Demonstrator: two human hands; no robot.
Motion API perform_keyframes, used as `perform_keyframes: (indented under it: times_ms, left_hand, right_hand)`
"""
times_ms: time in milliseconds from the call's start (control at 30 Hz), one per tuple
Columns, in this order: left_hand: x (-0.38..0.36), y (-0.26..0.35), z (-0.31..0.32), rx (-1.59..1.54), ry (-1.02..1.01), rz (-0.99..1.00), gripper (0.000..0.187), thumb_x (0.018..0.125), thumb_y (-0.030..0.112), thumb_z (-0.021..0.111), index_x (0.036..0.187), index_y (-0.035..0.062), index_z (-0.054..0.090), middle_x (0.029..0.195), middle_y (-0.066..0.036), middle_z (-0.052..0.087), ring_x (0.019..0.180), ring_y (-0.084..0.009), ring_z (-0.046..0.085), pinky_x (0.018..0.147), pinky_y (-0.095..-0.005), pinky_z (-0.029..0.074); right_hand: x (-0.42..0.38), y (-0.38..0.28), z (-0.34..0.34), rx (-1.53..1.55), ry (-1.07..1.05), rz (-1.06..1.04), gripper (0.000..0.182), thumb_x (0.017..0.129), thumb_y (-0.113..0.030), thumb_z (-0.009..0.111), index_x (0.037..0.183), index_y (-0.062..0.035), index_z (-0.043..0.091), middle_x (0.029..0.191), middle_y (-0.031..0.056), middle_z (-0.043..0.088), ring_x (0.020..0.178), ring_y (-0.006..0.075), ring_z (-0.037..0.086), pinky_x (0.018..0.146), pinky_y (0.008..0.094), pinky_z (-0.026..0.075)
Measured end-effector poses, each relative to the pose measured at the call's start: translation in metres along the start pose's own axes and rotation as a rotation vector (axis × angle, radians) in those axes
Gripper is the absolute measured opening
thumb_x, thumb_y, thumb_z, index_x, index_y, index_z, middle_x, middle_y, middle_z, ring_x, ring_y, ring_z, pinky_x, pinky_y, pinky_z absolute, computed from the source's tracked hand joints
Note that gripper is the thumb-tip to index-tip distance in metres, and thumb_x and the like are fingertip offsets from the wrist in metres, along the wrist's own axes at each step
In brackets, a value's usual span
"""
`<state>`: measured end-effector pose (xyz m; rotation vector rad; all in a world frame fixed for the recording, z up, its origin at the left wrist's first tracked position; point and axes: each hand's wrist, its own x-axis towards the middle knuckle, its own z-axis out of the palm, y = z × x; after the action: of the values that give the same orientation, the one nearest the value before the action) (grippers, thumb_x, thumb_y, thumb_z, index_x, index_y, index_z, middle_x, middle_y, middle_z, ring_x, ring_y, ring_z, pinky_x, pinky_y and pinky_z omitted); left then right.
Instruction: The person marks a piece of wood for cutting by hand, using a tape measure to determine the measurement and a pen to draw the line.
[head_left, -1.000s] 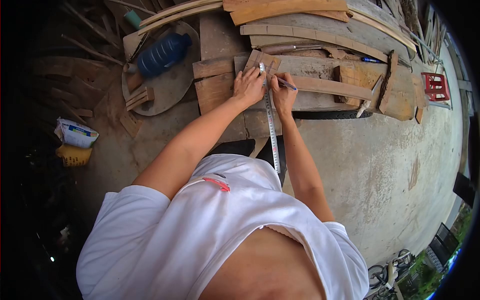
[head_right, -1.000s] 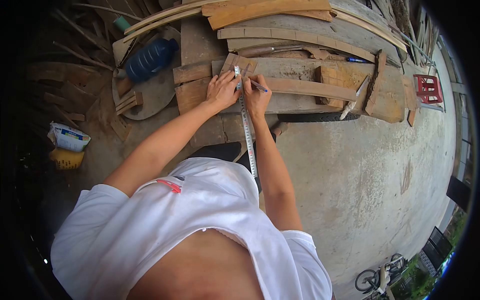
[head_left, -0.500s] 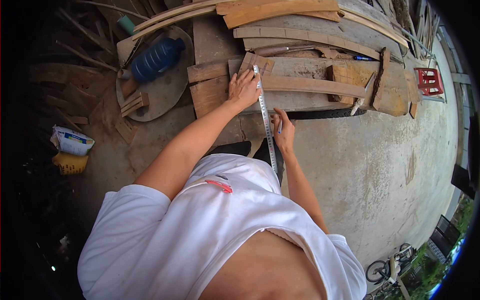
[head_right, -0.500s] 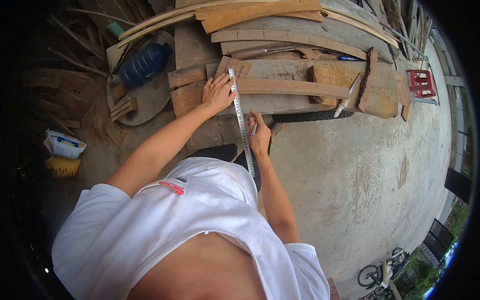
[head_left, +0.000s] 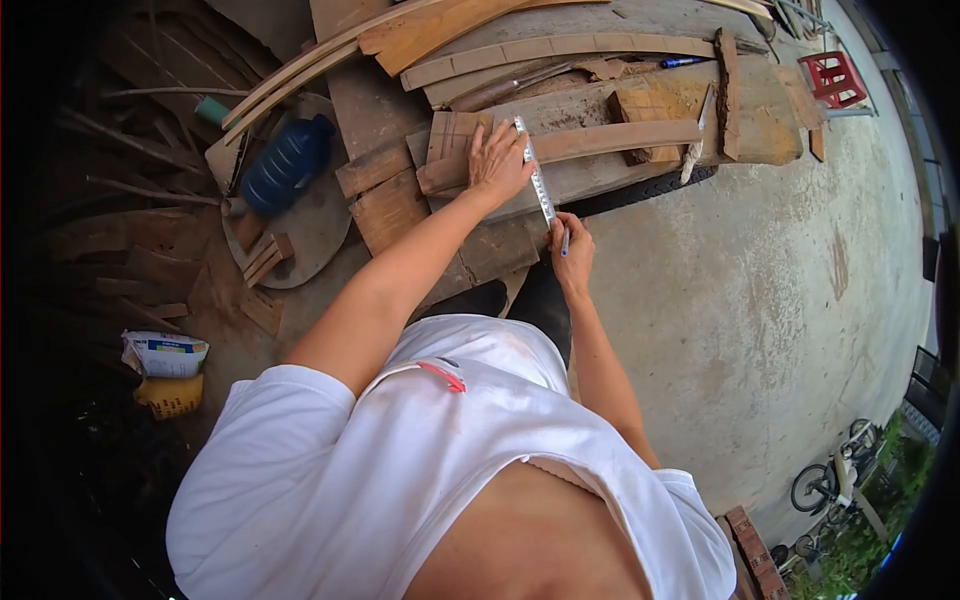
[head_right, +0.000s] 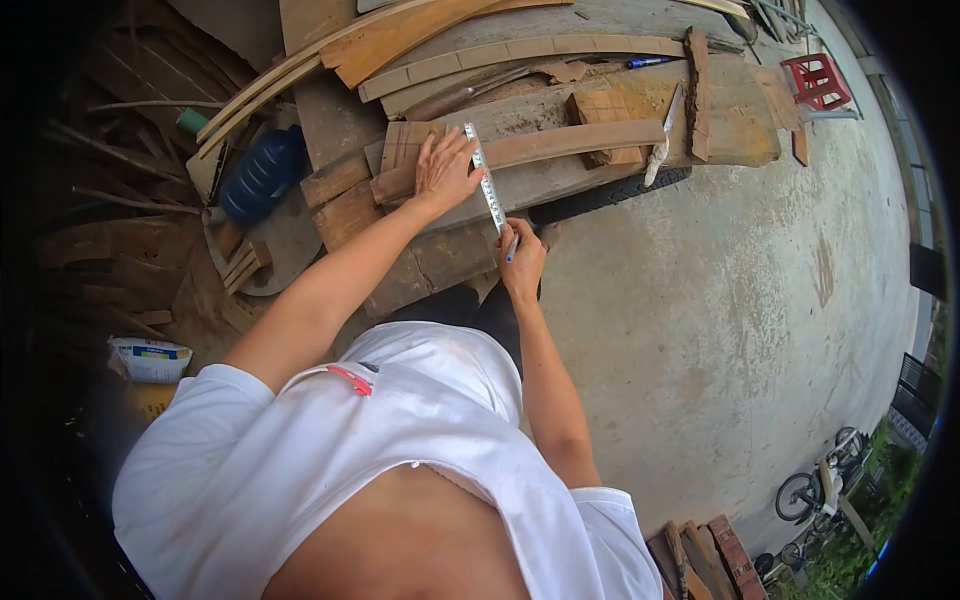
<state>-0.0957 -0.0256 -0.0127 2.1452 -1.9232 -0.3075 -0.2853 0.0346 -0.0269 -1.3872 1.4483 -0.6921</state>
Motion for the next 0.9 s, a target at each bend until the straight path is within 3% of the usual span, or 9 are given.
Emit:
perform_keyframes:
  times_ms: [367,567,633,867,900]
  left_hand:
    - [0.005,0.004,-0.012,0.083,-0.132,-0.012,0.057,0.087,0.036,0.069,0.136,0.0088,0.059,0.14,-0.009,0.058,0.142,-0.0269,0.042,0.119,-0.0526,0.021]
    - [0.0,0.008,-0.015,0.104,-0.13,0.004,0.057,0.086,0.033,0.072,0.135,0.0074,0.059,0.137,-0.011,0.06,0.139,-0.0267,0.044,0.117,-0.0534,0.026]
    - [-0.005,0.007,-0.011,0.073,-0.097,-0.009,0.057,0.085,0.033,0.073,0.134,0.0063,0.059,0.136,-0.011,0.06,0.138,-0.0271,0.045,0.116,-0.0531,0.028]
    - [-0.003,0.003,-0.009,0.067,-0.07,0.029,0.059,0.084,0.034,0.074,0.132,0.0042,0.06,0.134,-0.012,0.061,0.137,-0.0257,0.047,0.115,-0.0549,0.028]
    - [-0.001,0.004,-0.008,0.061,-0.072,0.026,0.059,0.084,0.034,0.074,0.132,0.0043,0.06,0.134,-0.012,0.061,0.137,-0.0257,0.047,0.115,-0.0548,0.028]
  right_hand:
    - [-0.003,0.0,0.001,-0.013,-0.003,-0.006,0.022,0.099,-0.02,0.058,0.104,-0.0019,0.069,0.068,0.013,0.068,0.064,0.0217,0.07,0.063,0.0337,0.053]
    - [-0.006,0.004,0.001,0.015,-0.012,0.021,0.022,0.099,-0.02,0.058,0.102,-0.0015,0.069,0.067,0.0126,0.067,0.061,0.0223,0.068,0.062,0.0345,0.052]
    - [-0.005,0.007,-0.002,-0.012,-0.051,0.044,0.023,0.1,-0.023,0.059,0.106,-0.0029,0.069,0.069,0.0065,0.066,0.064,0.0143,0.064,0.062,0.0306,0.05]
    - [-0.005,0.007,-0.002,0.021,-0.021,0.033,0.024,0.1,-0.024,0.06,0.106,-0.0037,0.069,0.068,0.0065,0.065,0.064,0.0137,0.063,0.063,0.0306,0.05]
    - [-0.003,0.004,-0.003,0.0,-0.008,0.01,0.023,0.099,-0.022,0.06,0.104,-0.0022,0.069,0.068,0.0099,0.066,0.063,0.0168,0.066,0.061,0.0315,0.051]
